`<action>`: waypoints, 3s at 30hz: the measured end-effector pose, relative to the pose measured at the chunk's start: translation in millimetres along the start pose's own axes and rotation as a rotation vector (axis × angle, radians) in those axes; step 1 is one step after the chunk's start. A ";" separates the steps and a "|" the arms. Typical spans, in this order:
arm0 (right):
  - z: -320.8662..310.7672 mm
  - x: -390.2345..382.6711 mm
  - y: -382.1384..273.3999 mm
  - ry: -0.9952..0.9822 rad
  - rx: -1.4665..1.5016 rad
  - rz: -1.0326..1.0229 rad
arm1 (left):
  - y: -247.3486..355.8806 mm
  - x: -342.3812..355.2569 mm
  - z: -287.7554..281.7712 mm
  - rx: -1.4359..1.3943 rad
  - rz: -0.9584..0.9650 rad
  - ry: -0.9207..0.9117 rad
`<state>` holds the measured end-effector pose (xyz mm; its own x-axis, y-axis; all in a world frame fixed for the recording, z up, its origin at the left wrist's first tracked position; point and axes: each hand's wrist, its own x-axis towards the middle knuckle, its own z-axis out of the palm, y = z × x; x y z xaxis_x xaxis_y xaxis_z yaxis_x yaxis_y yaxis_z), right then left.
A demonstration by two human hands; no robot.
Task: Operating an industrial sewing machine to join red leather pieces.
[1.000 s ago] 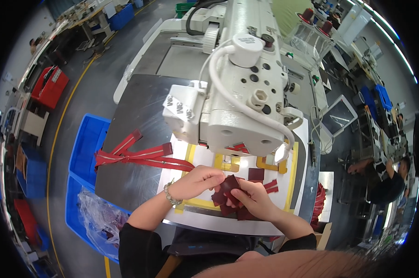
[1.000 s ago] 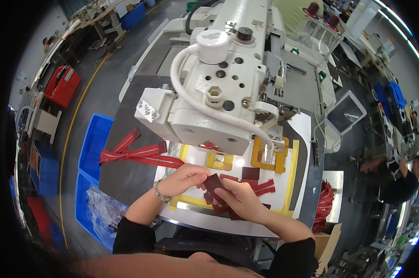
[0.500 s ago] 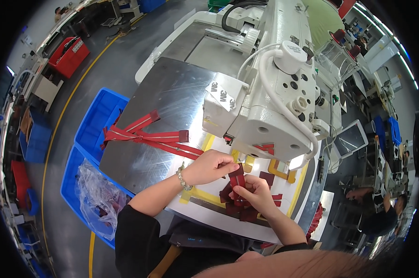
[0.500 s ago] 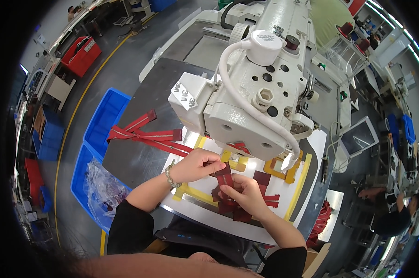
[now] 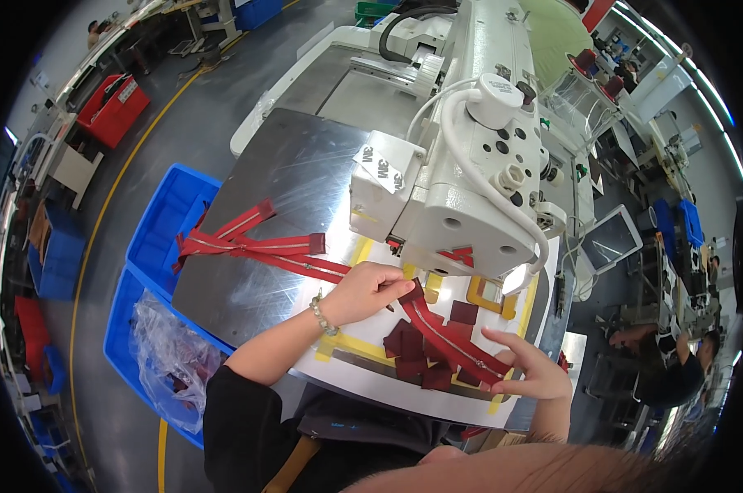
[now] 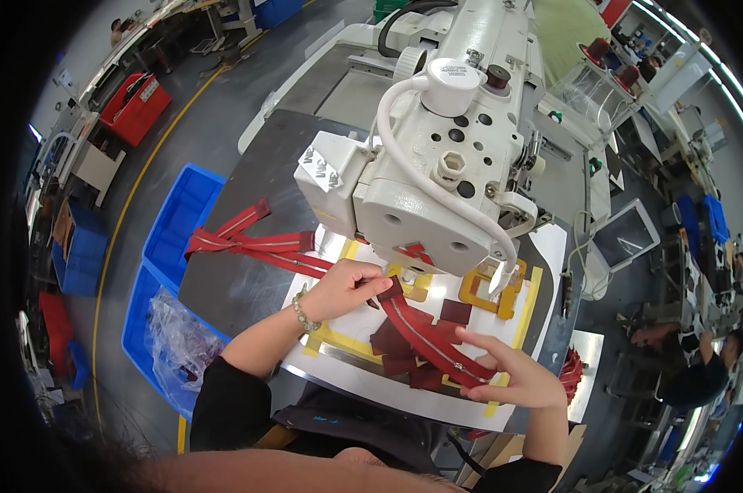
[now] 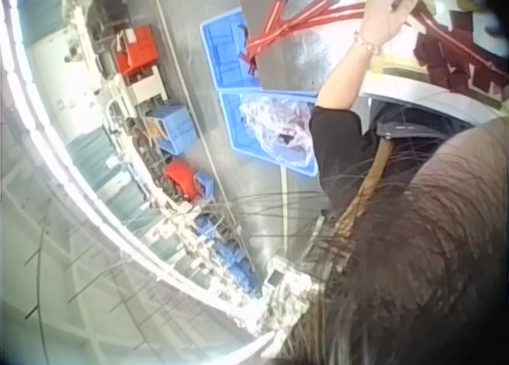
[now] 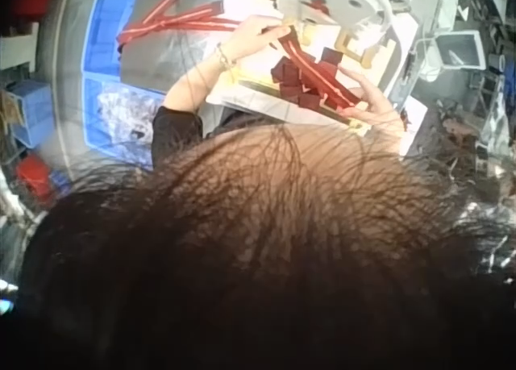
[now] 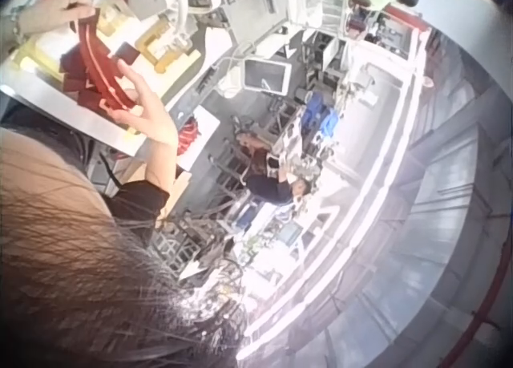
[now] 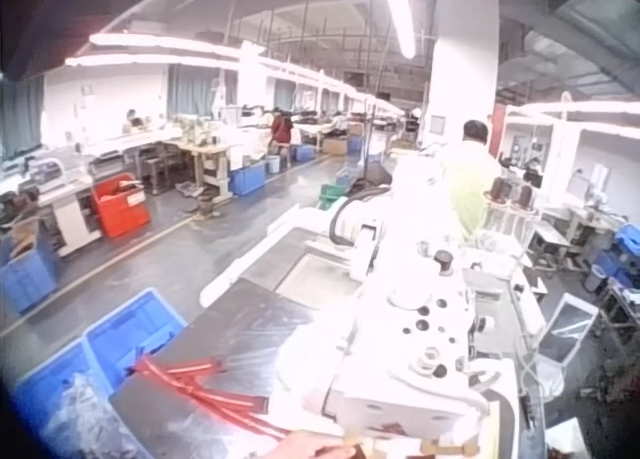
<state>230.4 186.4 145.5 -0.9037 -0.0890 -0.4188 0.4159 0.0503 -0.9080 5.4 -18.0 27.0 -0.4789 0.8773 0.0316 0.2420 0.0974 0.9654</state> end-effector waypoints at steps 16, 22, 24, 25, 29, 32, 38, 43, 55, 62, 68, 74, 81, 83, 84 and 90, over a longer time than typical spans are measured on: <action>141.9 66.4 85.5 -0.480 -0.222 -0.225 | -9.4 -1.7 -64.8 -0.063 -0.191 -0.251; 133.9 54.6 94.5 -0.469 0.010 -0.105 | -8.8 -10.7 -88.3 0.749 -0.124 -0.057; 129.9 51.5 95.1 -0.405 0.032 -0.076 | -2.0 -17.4 -91.2 0.931 -0.046 0.059; 127.7 49.3 95.1 -0.397 0.051 -0.090 | 1.9 -19.4 -90.1 1.097 0.016 0.158; 118.7 38.7 93.1 -0.316 0.099 -0.058 | 15.8 -23.1 -55.7 1.304 0.131 0.398; 112.0 31.1 92.6 -0.272 0.048 -0.051 | 21.0 -26.6 -13.3 0.825 0.354 0.009; 108.0 19.9 99.9 -0.244 -0.010 -0.068 | 16.1 -19.7 50.6 0.750 0.234 -0.370; 98.4 13.1 103.0 -0.251 0.091 -0.066 | 15.2 -19.7 51.4 0.727 0.264 -0.374; 86.9 18.0 120.8 0.090 -0.696 -0.405 | 16.2 -6.0 53.2 0.610 0.231 -0.343; 63.9 34.2 128.1 0.092 -0.553 -0.588 | 12.6 6.7 75.2 0.703 0.316 -0.244; 52.4 36.0 114.8 0.482 -0.444 -0.675 | 27.7 12.8 55.4 0.189 0.110 -0.352; 50.4 56.2 84.1 0.504 0.108 -0.270 | 46.4 0.0 43.1 -0.001 0.075 -0.410; 35.8 79.2 84.5 0.249 0.688 -0.113 | 23.8 2.8 32.6 0.225 0.580 -0.289; 36.9 84.7 86.4 0.309 0.627 -0.187 | 17.7 1.2 33.2 0.177 0.535 -0.267; 38.3 87.3 86.8 0.389 0.565 -0.200 | 15.2 0.3 35.6 0.099 0.438 -0.189; 44.2 94.0 88.6 0.473 0.475 -0.287 | 3.1 -3.9 51.7 -0.402 0.084 0.024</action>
<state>186.9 138.5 25.2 -0.8865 0.4108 -0.2127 0.0583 -0.3570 -0.9323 51.6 3.1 16.5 -0.4925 0.8625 0.1163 -0.0652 -0.1698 0.9833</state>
